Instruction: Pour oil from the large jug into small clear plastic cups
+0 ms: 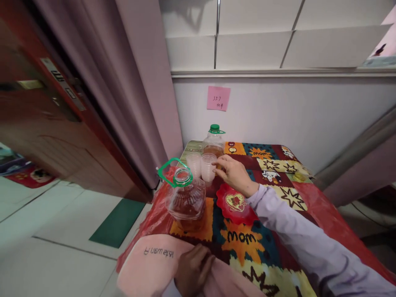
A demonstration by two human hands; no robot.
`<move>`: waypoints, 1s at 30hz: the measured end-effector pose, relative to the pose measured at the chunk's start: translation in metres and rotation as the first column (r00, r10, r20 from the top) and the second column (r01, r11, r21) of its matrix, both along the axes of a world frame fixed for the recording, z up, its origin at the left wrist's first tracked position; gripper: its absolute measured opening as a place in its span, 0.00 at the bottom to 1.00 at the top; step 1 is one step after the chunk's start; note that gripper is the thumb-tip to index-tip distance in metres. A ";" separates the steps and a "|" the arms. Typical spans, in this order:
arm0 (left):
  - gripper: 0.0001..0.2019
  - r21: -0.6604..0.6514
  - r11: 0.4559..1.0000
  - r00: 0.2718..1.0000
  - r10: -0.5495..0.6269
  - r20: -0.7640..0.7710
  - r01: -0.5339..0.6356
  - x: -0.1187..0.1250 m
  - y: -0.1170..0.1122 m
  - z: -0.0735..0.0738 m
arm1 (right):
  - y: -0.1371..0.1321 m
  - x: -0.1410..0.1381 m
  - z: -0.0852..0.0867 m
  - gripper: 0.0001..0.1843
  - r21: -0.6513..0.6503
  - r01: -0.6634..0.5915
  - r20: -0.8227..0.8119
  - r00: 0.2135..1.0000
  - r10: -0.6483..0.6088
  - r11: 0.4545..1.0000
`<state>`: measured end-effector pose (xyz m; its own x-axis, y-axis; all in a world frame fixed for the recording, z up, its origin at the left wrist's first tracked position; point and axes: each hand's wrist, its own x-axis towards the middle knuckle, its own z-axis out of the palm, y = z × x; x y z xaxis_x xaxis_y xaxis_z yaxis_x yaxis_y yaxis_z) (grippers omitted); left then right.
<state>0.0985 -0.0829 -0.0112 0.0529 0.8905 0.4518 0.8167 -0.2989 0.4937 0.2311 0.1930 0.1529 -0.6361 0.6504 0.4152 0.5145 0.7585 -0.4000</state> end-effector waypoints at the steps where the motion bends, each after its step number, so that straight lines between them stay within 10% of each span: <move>1: 0.09 -0.002 1.000 1.000 0.007 -0.009 -0.007 0.001 0.002 0.000 | 0.003 -0.007 0.003 0.13 0.013 0.010 0.074 0.997 -0.011 1.000; 10: 0.10 -0.039 0.998 0.998 0.038 -0.053 -0.041 0.003 0.004 -0.004 | 0.005 -0.037 0.023 0.19 0.109 0.033 0.488 0.869 -0.083 0.993; 30: 0.08 -0.111 0.993 0.999 0.041 -0.023 -0.044 0.002 0.004 -0.007 | 0.014 -0.036 0.014 0.14 0.161 0.043 0.434 0.894 -0.110 0.986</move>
<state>0.1008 -0.0794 -0.0185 0.0221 0.9369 0.3489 0.8379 -0.2077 0.5047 0.1947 0.2073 0.1667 -0.7259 0.6592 0.1964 0.6709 0.7415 -0.0088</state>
